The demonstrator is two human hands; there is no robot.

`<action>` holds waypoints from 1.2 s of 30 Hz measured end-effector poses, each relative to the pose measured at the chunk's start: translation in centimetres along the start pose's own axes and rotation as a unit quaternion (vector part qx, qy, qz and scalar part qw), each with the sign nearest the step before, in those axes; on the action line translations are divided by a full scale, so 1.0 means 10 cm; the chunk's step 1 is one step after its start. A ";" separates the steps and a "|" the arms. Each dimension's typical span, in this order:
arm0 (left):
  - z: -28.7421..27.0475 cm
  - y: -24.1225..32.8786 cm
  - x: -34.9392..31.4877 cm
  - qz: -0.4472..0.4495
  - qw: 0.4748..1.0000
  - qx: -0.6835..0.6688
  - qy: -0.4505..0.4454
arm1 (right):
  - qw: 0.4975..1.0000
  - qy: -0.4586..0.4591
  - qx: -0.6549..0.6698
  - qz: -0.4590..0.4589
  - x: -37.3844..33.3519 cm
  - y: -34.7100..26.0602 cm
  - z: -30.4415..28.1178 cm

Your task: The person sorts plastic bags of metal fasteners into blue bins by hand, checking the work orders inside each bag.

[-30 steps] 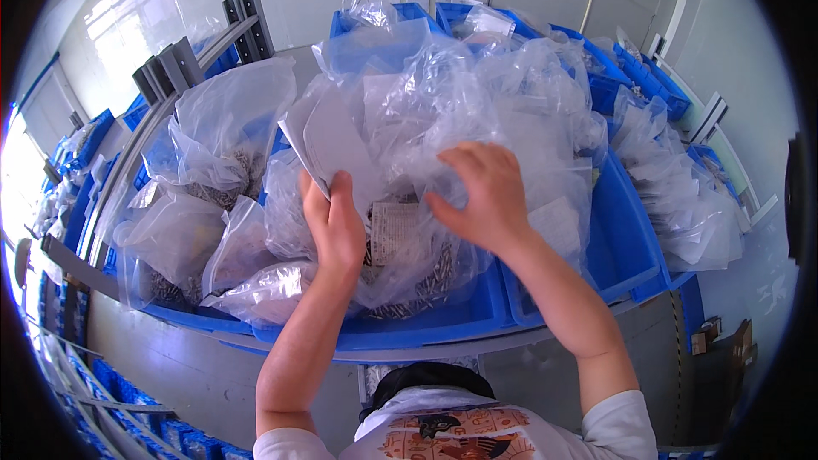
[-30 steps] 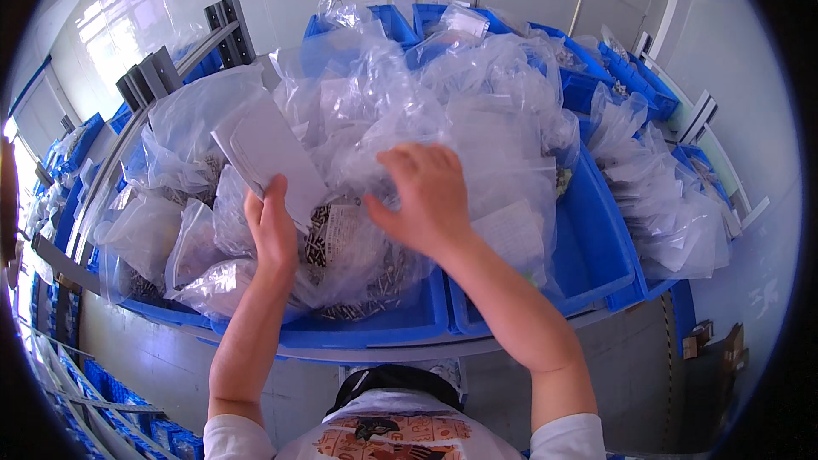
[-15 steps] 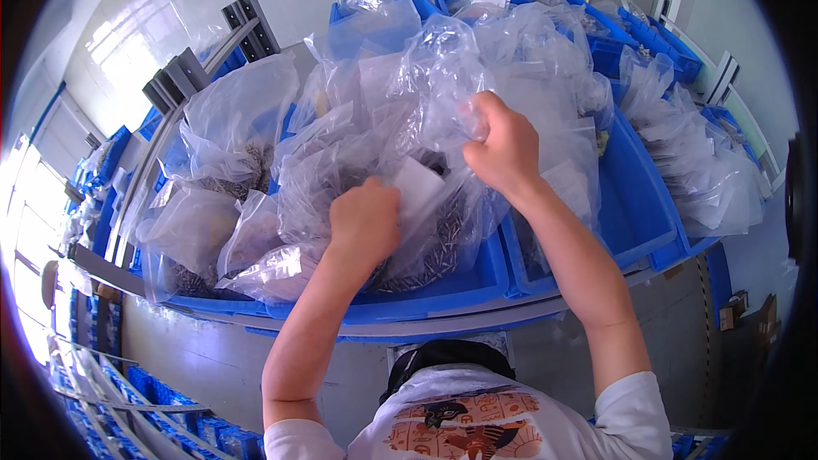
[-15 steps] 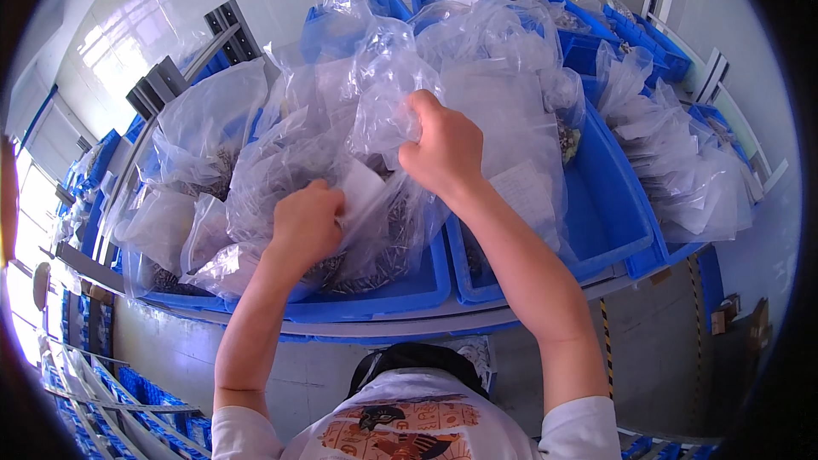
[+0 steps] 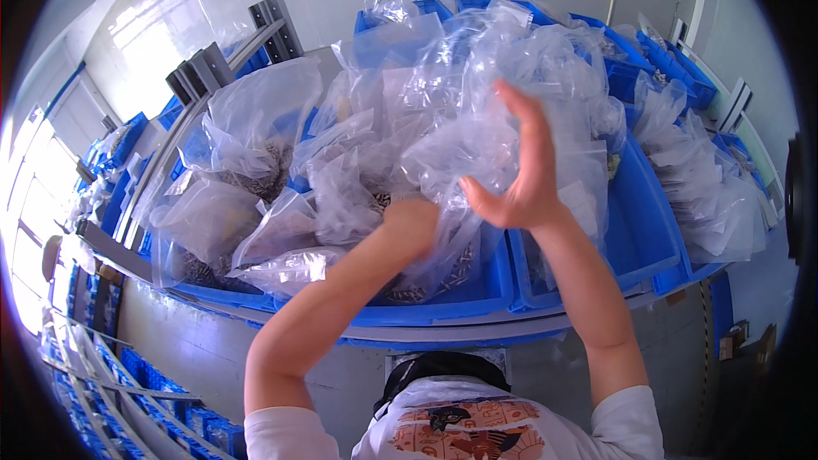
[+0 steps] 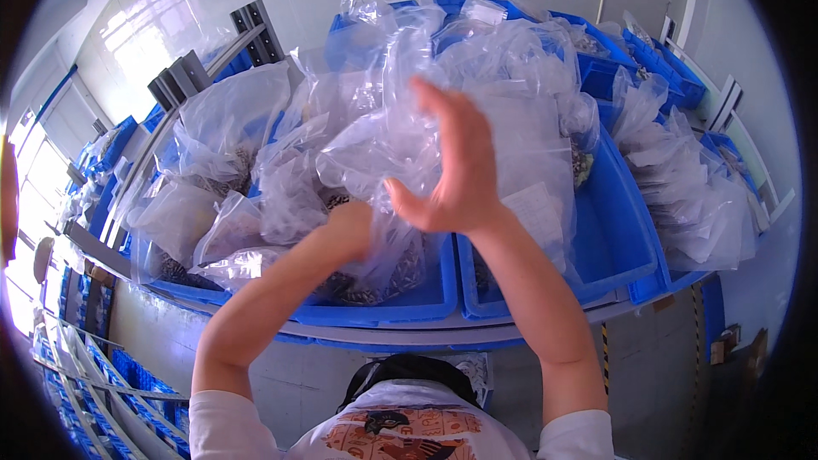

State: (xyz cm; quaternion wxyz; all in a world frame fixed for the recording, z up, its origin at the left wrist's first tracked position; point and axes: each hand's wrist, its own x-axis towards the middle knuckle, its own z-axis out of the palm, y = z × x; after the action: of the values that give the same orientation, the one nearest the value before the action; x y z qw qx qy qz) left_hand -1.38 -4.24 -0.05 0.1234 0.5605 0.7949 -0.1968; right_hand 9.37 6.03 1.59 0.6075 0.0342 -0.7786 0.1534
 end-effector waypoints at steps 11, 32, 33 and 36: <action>0.02 -0.77 -0.85 0.037 0.963 -0.037 0.266 | 0.942 -0.205 0.195 0.182 -0.06 -0.05 0.20; -0.36 -0.57 -0.68 0.054 0.601 -0.717 0.350 | 0.903 -0.368 -0.208 0.081 -0.39 -0.41 0.72; -0.35 -0.48 -0.64 0.082 0.633 -0.680 0.360 | 0.924 -0.344 -0.030 0.166 -0.44 -0.29 0.96; -0.32 -0.45 -0.67 0.102 0.670 -0.609 0.412 | 0.942 -0.232 0.175 0.165 -0.46 -0.16 1.12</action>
State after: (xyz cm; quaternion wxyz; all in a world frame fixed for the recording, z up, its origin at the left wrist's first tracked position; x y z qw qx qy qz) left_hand -3.25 -9.74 6.39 0.1167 0.4627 0.6457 0.5961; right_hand 0.51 0.77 -4.93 0.3603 0.0457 -0.8536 0.3735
